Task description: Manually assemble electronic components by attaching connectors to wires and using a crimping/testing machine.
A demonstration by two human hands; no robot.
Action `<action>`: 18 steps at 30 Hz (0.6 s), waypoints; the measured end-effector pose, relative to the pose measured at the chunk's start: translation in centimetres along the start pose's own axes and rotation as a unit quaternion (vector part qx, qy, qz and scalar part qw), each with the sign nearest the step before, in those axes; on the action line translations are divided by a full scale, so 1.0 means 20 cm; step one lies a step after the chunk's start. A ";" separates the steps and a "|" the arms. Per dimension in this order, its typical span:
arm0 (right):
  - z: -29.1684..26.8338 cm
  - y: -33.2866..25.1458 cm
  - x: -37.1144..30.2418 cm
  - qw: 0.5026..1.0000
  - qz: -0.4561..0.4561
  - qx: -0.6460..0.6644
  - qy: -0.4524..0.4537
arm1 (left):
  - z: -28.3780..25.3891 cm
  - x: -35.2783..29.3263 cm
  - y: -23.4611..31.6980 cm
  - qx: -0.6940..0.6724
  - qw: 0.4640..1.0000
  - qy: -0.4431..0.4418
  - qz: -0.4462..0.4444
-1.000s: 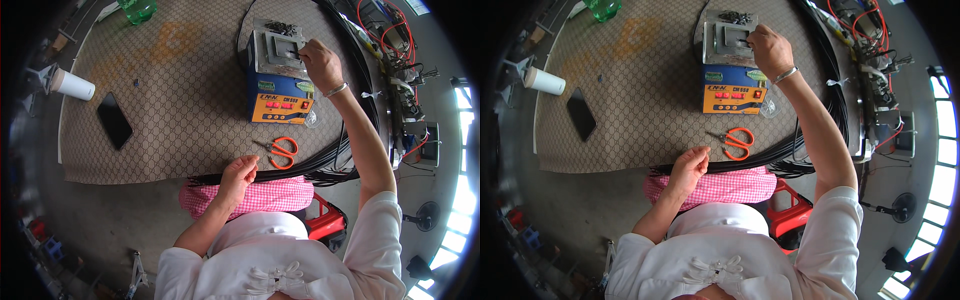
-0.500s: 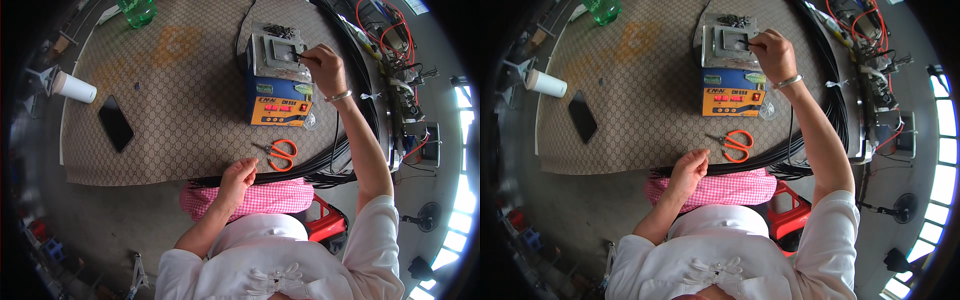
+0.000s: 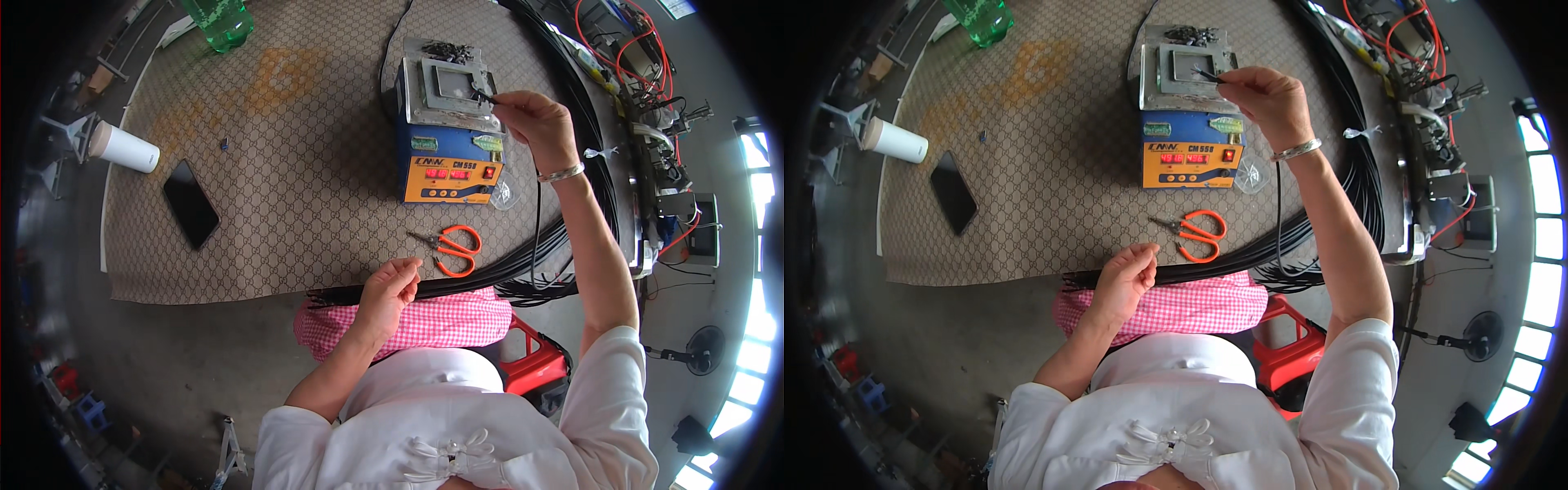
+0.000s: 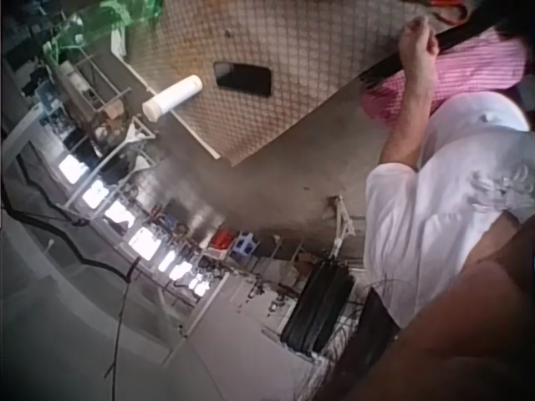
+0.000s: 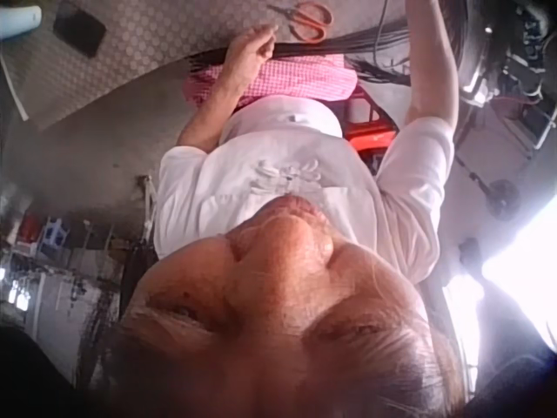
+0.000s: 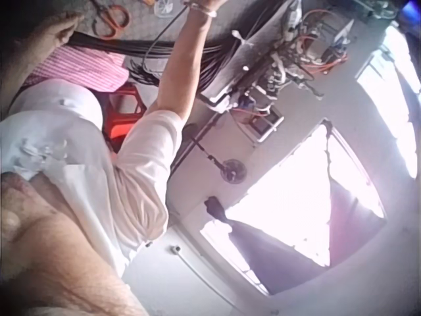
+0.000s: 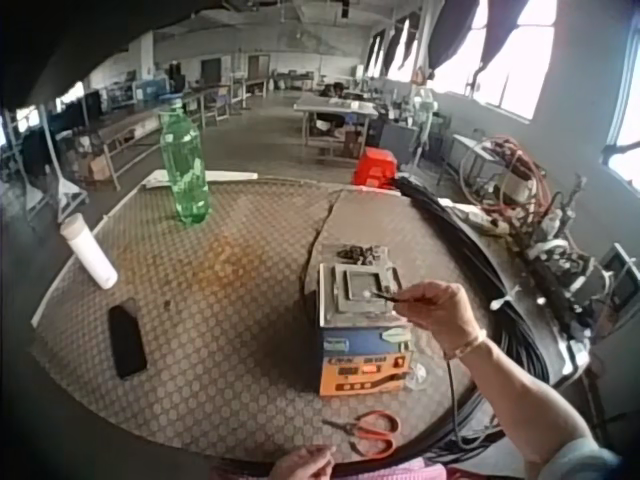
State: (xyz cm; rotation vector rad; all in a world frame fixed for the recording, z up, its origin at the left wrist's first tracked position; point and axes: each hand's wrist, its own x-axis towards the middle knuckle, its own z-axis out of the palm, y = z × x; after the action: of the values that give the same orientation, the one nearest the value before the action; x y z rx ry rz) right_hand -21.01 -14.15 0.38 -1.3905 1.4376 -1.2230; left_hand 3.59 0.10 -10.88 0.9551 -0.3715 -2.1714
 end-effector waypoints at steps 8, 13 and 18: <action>-0.04 -0.04 0.12 0.882 -0.268 -0.387 0.002 | -0.01 0.01 0.00 0.006 1.000 0.014 -0.011; 0.02 -0.11 0.23 0.771 -0.254 -0.582 -0.056 | -0.02 0.02 0.00 -0.003 1.000 0.010 -0.016; 0.08 -0.10 0.31 0.687 -0.237 -0.677 -0.117 | -0.03 0.03 0.00 -0.012 1.000 0.005 -0.021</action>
State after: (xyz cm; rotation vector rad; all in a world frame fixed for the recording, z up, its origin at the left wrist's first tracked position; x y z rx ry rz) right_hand -19.62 -20.31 2.57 -2.8870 1.8789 0.0854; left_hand 3.81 -0.23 -11.60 0.9674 -0.3237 -2.2032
